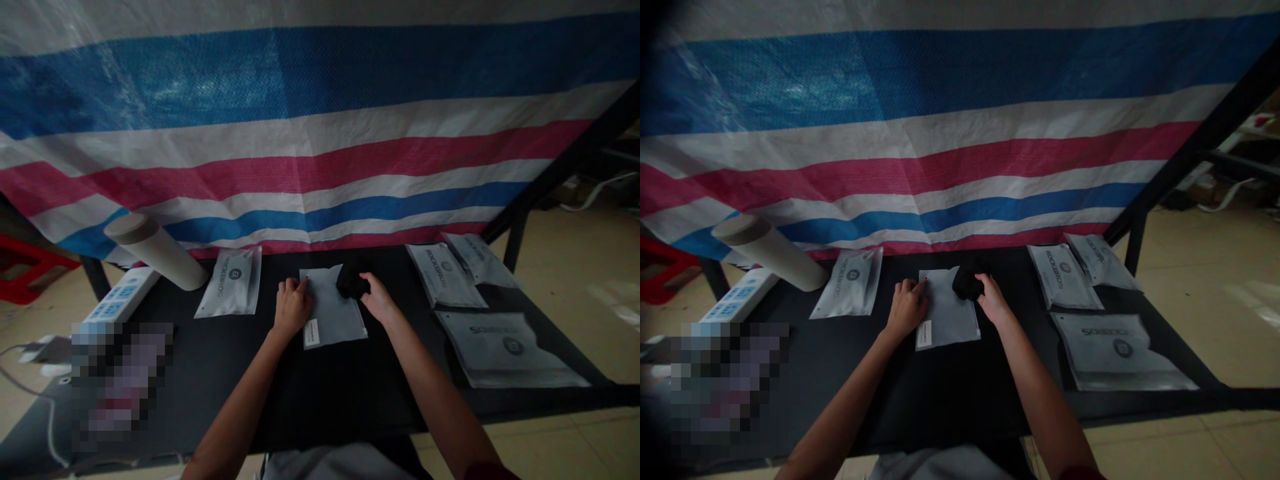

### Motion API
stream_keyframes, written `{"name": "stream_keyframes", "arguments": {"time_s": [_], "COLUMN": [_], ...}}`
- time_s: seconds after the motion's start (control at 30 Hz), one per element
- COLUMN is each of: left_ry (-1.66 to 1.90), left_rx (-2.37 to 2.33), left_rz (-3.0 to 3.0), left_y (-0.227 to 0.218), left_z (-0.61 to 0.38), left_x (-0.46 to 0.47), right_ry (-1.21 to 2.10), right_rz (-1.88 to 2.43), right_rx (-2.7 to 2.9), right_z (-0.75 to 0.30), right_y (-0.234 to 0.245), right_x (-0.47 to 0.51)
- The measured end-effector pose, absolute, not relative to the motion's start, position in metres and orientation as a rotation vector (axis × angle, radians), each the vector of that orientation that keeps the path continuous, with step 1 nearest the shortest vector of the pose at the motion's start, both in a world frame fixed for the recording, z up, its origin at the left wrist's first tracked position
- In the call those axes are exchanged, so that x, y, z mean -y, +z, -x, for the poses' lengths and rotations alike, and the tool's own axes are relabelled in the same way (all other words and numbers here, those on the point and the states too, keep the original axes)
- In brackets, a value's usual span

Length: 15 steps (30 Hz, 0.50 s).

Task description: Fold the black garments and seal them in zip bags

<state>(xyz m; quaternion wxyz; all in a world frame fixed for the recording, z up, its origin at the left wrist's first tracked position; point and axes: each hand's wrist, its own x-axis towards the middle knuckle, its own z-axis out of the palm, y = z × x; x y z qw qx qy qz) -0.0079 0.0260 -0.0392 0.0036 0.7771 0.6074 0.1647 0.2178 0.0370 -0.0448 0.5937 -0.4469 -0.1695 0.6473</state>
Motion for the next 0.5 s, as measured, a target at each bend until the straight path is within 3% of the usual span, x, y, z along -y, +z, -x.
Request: {"name": "stream_keyframes", "arguments": {"time_s": [0.23,0.5], "left_ry": [0.581,0.75], "left_rx": [-1.466,-1.396], "left_rz": [-2.557,-2.267], "left_y": [-0.03,-0.035], "left_z": [0.003,0.005], "left_x": [-0.02,-0.023], "right_ry": [1.575,1.691], "right_rz": [0.985,1.009], "right_rx": [0.367,0.586], "right_z": [-0.217,-0.216], "right_y": [-0.033,-0.025], "right_x": [-0.033,-0.026]}}
